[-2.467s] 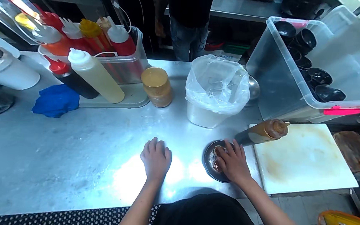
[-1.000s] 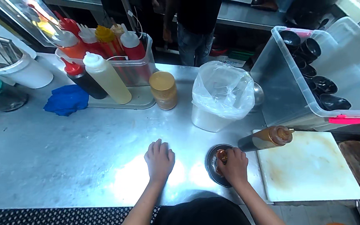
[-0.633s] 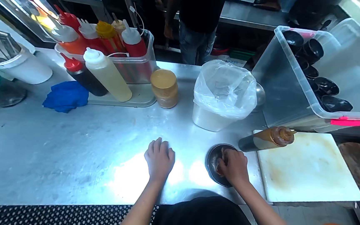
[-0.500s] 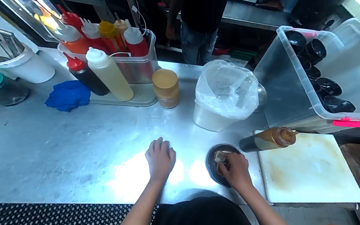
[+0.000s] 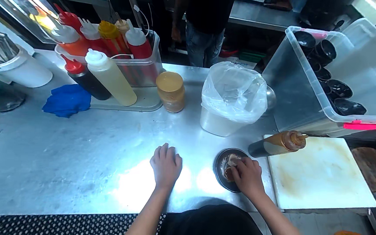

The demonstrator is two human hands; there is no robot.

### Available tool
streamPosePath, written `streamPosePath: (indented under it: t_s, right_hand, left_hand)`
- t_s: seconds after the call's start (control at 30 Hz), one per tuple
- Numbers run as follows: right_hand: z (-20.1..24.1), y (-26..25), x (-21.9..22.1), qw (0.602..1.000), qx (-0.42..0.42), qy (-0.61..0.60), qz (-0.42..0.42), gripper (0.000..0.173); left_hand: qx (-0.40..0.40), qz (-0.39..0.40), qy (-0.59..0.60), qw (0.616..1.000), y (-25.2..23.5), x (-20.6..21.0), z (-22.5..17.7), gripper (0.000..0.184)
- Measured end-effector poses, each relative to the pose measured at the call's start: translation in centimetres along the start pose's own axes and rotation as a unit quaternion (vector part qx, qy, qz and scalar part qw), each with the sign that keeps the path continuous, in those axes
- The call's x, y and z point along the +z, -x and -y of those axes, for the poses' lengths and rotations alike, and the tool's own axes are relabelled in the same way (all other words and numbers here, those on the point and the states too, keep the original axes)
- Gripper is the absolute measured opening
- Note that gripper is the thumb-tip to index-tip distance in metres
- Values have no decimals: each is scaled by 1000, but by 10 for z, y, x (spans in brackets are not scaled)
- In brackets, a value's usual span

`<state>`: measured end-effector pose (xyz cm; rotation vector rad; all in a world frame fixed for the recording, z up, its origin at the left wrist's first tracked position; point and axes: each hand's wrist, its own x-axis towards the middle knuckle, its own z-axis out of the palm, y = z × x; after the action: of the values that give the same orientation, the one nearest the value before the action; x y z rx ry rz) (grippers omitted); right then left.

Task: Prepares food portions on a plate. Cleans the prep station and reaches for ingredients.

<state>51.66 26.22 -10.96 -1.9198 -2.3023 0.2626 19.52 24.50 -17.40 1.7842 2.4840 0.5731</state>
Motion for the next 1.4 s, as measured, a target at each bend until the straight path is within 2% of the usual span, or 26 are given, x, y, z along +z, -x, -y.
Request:
streamPosePath:
  t_s: [0.2,0.47,0.63,0.83,1.1,1.23,1.4]
  right_hand:
    - [5,22,-8,996,32,47,62,65]
    - [10,16,-6,996,2,31,81,57]
    - [9,17,1,998,10,20,53,50]
    - [8,17,0,997,32,43,58,61]
    - [10,17,3,998,39,-12,52,43]
    - [11,17,2,998,47,11,47,62]
    - [16,15,0,997,55,1,62,50]
  left_hand:
    - [1,-2,3,1000,0,1,0,46]
    - [-2,9,2,1000,-1,-3,-1,46]
    - [-2,9,-1,1000,-1,-3,-1,45]
    - [2,2,-5,1000,-1,-1,-1,46]
    - [-3,1,-2,1000,0,-1,0,45]
    - [-4,3,0,1000,-1,-1,-1,46]
    - [1,8,5,1000,-1,-3,-1,46]
